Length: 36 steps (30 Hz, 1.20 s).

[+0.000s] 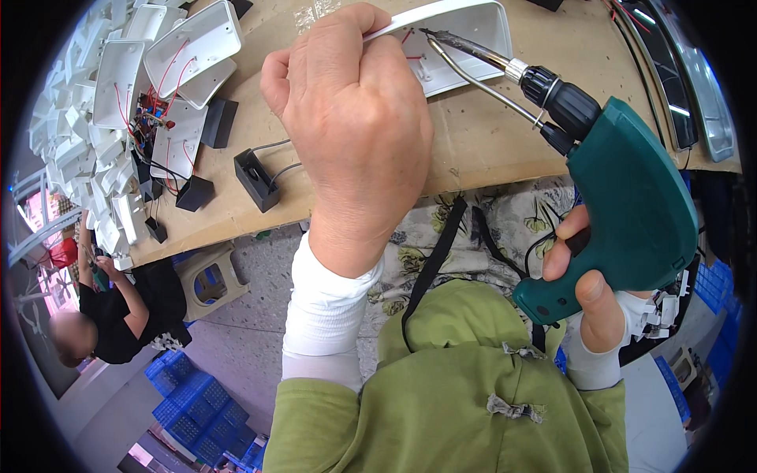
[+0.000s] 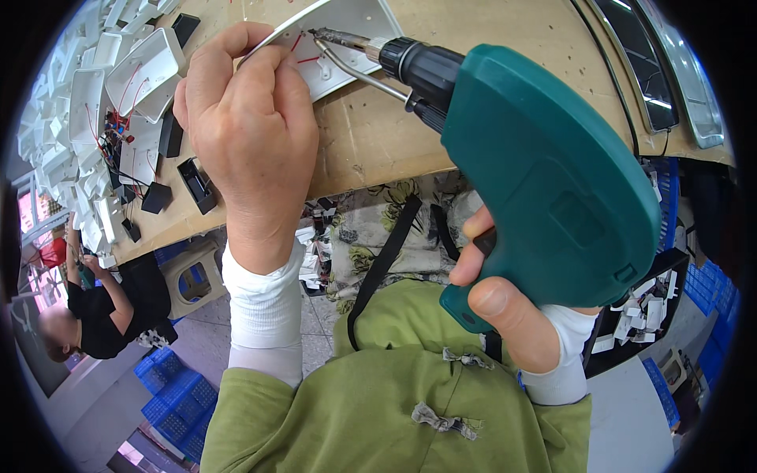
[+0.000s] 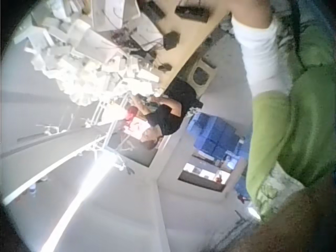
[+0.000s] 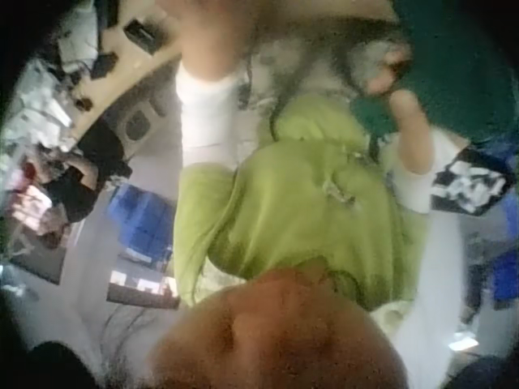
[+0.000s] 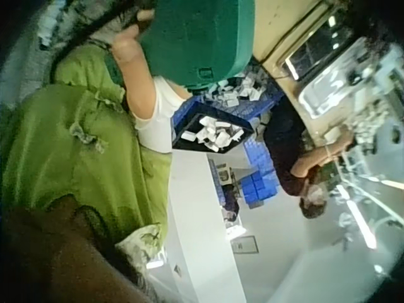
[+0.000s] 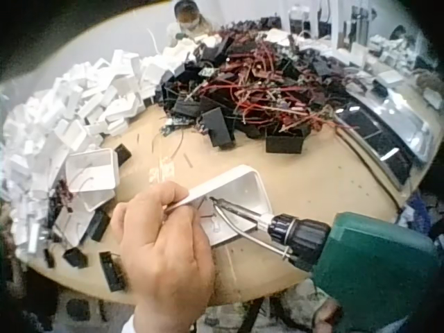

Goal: Soldering electronic components and wires into plastic housings at a factory workbench.

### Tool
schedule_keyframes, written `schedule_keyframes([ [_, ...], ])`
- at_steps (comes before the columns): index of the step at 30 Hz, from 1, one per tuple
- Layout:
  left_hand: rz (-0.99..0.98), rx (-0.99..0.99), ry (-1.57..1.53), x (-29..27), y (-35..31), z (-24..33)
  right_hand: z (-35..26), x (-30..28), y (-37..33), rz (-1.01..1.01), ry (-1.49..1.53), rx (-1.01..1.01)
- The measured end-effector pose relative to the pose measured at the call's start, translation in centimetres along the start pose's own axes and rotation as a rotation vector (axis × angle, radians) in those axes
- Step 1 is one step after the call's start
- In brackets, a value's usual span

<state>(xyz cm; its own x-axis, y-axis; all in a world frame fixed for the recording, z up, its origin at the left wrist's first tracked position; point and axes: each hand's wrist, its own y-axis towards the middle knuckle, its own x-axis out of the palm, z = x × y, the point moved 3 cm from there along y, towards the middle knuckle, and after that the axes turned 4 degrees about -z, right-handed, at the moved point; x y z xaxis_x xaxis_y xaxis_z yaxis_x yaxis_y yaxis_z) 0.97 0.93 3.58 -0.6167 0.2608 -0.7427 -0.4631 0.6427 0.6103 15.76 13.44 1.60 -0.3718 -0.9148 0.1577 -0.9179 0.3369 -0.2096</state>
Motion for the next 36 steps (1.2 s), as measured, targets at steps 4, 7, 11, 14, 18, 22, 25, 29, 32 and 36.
schedule_keyframes([
  [4,-0.01,0.001,0.018,0.1,0.1,0.1,-0.1,0.0,0.1,-0.013,-0.001,0.001],
  [7,-0.017,0.009,0.039,0.1,0.1,0.2,-0.2,0.0,0.2,0.061,0.091,0.046],
  [11,-0.008,-0.011,-0.014,0.3,-0.1,0.0,0.0,0.1,0.2,-0.02,0.003,-0.014],
  [14,0.073,-0.041,-0.186,1.8,-0.9,-1.2,-0.1,0.3,0.2,0.017,0.063,0.026],
  [18,-0.006,0.004,0.006,0.7,-0.2,-0.2,0.1,-0.1,0.1,0.033,0.1,0.095],
  [22,0.031,-0.021,-0.078,0.5,-0.2,-0.3,0.0,0.1,0.2,0.005,0.001,0.02],
  [25,-0.013,0.006,0.024,0.2,0.0,0.2,0.2,0.0,0.2,-0.015,0.001,0.029],
  [29,-0.011,-0.003,-0.001,0.3,0.0,0.1,-0.1,0.2,0.4,0.001,0.005,-0.001],
  [32,-0.01,-0.013,-0.009,0.4,-0.1,0.1,0.0,0.2,0.5,-0.013,0.009,-0.004],
  [36,-0.004,0.0,0.014,0.2,0.0,0.0,-0.1,0.1,0.5,0.017,0.114,0.052],
])
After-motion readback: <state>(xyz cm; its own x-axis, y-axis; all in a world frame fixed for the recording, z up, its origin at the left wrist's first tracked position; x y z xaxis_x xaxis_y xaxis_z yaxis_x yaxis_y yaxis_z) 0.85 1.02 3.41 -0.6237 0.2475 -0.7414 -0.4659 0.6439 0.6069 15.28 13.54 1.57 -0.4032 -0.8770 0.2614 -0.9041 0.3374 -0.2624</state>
